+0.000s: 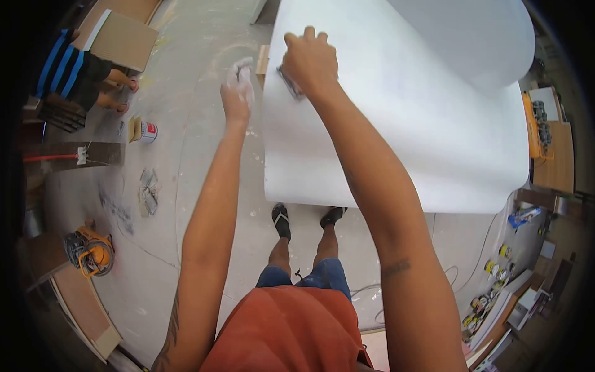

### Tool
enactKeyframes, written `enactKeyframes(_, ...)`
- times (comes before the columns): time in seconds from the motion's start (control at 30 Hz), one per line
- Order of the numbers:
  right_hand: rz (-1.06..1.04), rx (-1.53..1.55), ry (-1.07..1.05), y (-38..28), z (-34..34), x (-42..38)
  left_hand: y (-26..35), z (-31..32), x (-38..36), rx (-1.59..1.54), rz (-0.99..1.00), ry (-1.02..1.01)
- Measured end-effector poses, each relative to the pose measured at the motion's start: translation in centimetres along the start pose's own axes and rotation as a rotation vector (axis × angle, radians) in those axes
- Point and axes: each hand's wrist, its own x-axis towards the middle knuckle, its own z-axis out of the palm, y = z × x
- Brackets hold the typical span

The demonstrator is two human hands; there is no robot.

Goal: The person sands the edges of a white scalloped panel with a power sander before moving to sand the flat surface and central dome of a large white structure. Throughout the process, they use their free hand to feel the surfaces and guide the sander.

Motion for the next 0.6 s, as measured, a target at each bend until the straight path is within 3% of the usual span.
enactKeyframes(0.13,0.106,-0.028,0.009,1.4,-0.6,-0.9,-1.3,3.0,2.2,0.145,0.023,-0.058)
enactKeyframes(0.2,0.09,-0.005,0.079,1.7,-2.0,-4.1,-1.3,3.6,2.9,0.181,-0.147,-0.068)
enactKeyframes(0.23,0.104,-0.003,0.082,1.8,-2.3,-5.8,-2.2,4.0,2.9,0.184,-0.14,-0.08)
enactKeyframes(0.3,0.053,-0.032,0.072,2.0,-2.6,-9.1,-5.4,5.0,1.5,0.594,0.291,-0.24)
enactKeyframes(0.43,0.089,-0.042,0.062,3.0,-3.3,-10.9,-4.9,6.6,-2.3,0.788,0.35,-0.268)
enactKeyframes(0.5,0.145,-0.061,0.124,4.6,-3.4,-9.4,-4.7,6.7,-2.7,0.924,0.39,-0.183)
enactKeyframes(0.6,0.225,-0.104,0.032,8.4,-3.1,-4.8,-5.2,6.0,-2.5,0.691,0.3,-0.276)
